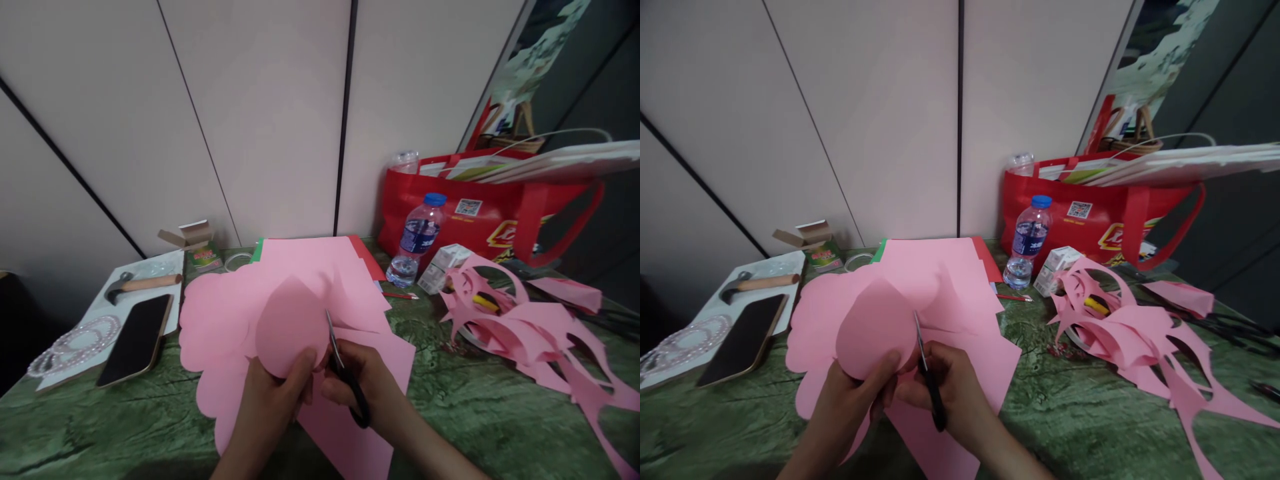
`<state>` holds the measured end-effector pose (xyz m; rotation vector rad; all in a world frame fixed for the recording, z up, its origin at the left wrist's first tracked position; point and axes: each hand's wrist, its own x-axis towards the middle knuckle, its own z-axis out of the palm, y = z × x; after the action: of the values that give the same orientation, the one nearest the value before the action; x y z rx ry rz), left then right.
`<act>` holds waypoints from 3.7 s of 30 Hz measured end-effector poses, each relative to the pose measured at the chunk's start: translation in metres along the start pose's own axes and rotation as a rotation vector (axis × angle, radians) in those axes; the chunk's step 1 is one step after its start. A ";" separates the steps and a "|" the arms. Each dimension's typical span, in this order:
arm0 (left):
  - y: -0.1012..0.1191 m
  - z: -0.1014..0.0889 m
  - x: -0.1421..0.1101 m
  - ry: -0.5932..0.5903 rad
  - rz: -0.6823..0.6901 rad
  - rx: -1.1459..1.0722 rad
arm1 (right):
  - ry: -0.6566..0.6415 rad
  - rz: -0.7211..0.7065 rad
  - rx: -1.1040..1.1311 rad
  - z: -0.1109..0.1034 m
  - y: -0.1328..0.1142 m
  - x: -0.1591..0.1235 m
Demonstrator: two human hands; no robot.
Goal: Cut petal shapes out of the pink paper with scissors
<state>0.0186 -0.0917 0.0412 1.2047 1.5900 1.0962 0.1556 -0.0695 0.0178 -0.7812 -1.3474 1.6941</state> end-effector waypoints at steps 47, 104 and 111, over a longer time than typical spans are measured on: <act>0.006 -0.001 -0.004 -0.013 -0.055 -0.031 | 0.041 -0.035 -0.005 0.003 0.000 0.002; 0.012 0.001 -0.005 0.090 -0.075 -0.021 | 0.047 -0.006 -0.076 0.001 -0.005 -0.001; 0.009 0.000 -0.003 0.094 -0.076 -0.032 | 0.049 -0.004 -0.092 0.002 -0.008 0.000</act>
<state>0.0219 -0.0934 0.0501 1.0766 1.6694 1.1393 0.1556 -0.0702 0.0256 -0.8660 -1.4004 1.6092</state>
